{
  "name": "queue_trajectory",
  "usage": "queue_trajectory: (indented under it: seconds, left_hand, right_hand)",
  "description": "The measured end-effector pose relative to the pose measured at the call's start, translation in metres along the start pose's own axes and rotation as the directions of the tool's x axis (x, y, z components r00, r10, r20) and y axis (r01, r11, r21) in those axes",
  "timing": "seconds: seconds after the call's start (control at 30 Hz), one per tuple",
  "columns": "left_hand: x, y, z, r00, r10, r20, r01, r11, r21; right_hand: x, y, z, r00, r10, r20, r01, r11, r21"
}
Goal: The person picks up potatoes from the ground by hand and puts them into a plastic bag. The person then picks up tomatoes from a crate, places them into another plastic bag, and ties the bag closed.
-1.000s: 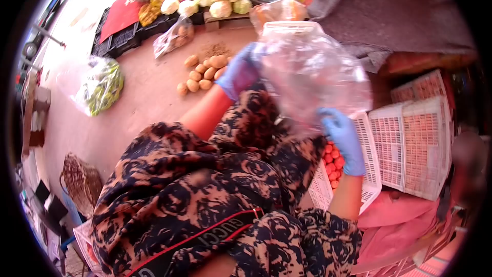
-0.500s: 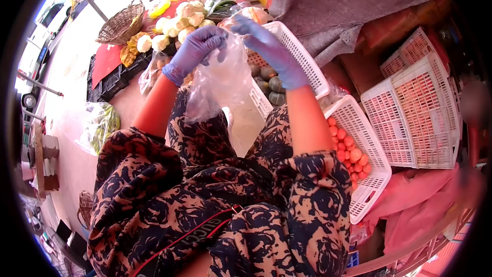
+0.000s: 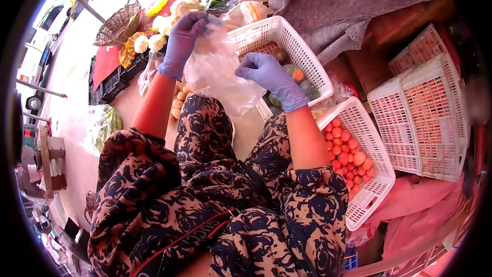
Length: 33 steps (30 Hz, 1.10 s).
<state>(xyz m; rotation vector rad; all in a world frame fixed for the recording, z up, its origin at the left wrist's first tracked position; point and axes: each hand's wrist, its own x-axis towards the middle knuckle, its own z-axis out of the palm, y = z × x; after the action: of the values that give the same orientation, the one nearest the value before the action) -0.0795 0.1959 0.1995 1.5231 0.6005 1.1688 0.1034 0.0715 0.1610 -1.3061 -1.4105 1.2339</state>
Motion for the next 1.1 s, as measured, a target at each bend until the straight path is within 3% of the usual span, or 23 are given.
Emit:
queue_trajectory:
  seconds: [0.03,0.1,0.13,0.2,0.23,0.27,0.3,0.4,0.47,0.57,0.6,0.63,0.67,0.7,0.77,0.83,0.9,0.97,1.03,1.1]
  left_hand:
    - [-0.003,-0.003,-0.005,0.996,0.068,-0.065,-0.069,0.997,-0.024]
    - [-0.024,-0.010,-0.017,0.985,0.038,-0.169,-0.043,0.999,-0.028]
    - [-0.035,-0.015,-0.022,0.984,0.035,-0.174,-0.042,0.999,-0.033]
    - [-0.051,-0.019,-0.041,0.987,-0.047,-0.152,0.038,0.997,-0.064]
    - [-0.057,-0.022,-0.048,0.991,-0.018,-0.134,0.005,0.996,-0.093]
    - [-0.067,-0.033,-0.043,0.980,-0.080,-0.184,0.077,0.997,-0.024]
    - [-0.083,-0.041,-0.035,0.971,-0.140,-0.194,0.121,0.987,-0.108]
    - [-0.111,-0.077,-0.003,0.976,-0.050,-0.210,0.054,0.999,0.010]
    - [-0.118,-0.055,-0.006,0.957,-0.136,-0.255,0.152,0.988,0.042]
    - [-0.154,-0.024,-0.030,0.932,0.012,-0.363,0.016,0.997,0.077]
    - [-0.179,-0.014,-0.041,0.902,0.085,-0.424,-0.034,0.991,0.126]
    - [-0.201,-0.006,-0.050,0.863,0.156,-0.481,-0.078,0.981,0.178]
    - [-0.215,-0.005,-0.057,0.819,0.152,-0.553,-0.138,0.988,0.067]
    - [-0.229,0.009,-0.067,0.798,0.042,-0.602,-0.024,0.999,0.037]
    - [-0.236,-0.008,-0.085,0.754,0.044,-0.655,-0.050,0.999,0.009]
    - [-0.234,-0.010,-0.089,0.783,0.097,-0.614,-0.118,0.993,0.005]
    - [-0.229,0.004,-0.085,0.816,0.135,-0.563,-0.155,0.988,0.012]
    - [-0.231,0.001,-0.085,0.784,0.175,-0.596,-0.036,0.971,0.238]
    - [-0.225,0.006,-0.092,0.788,0.085,-0.610,0.016,0.987,0.158]
    - [-0.221,0.003,-0.092,0.740,0.279,-0.611,-0.015,0.916,0.401]
  right_hand:
    - [0.002,0.003,0.007,0.999,-0.003,-0.032,0.003,1.000,-0.007]
    - [0.006,0.016,0.024,0.996,-0.021,-0.086,0.019,1.000,-0.021]
    - [0.008,0.018,0.030,1.000,-0.002,-0.028,0.004,0.997,0.080]
    - [0.014,0.010,0.050,0.999,0.042,0.009,-0.043,0.991,0.125]
    - [0.018,0.005,0.065,0.997,0.067,0.044,-0.073,0.986,0.147]
    - [0.012,0.012,0.071,0.985,0.141,0.101,-0.155,0.976,0.152]
    - [0.003,0.031,0.080,0.979,0.161,0.123,-0.176,0.977,0.121]
    - [-0.014,0.078,0.085,0.959,0.178,0.221,-0.242,0.920,0.308]
    - [-0.004,0.077,0.094,0.952,0.171,0.255,-0.276,0.839,0.468]
    - [-0.020,0.033,0.133,0.977,0.126,0.170,-0.190,0.877,0.442]
    - [-0.035,0.027,0.145,0.966,0.055,0.252,-0.167,0.879,0.448]
    - [-0.051,0.012,0.164,0.989,0.065,0.133,-0.115,0.905,0.409]
    - [-0.063,0.000,0.182,0.998,0.064,0.012,-0.064,0.929,0.365]
    - [-0.071,-0.005,0.195,0.992,0.062,-0.110,-0.022,0.942,0.335]
    - [-0.066,0.011,0.189,0.984,0.123,0.128,-0.166,0.895,0.414]
    - [-0.077,-0.014,0.203,0.925,0.138,0.355,-0.324,0.775,0.543]
    - [-0.074,-0.016,0.201,0.904,0.138,0.405,-0.268,0.921,0.284]
    - [-0.076,-0.013,0.197,0.879,0.197,0.434,-0.244,0.968,0.056]
    - [-0.065,-0.009,0.197,0.944,0.154,0.291,-0.177,0.983,0.054]
    - [-0.062,0.002,0.190,0.985,0.122,0.120,-0.129,0.990,0.055]
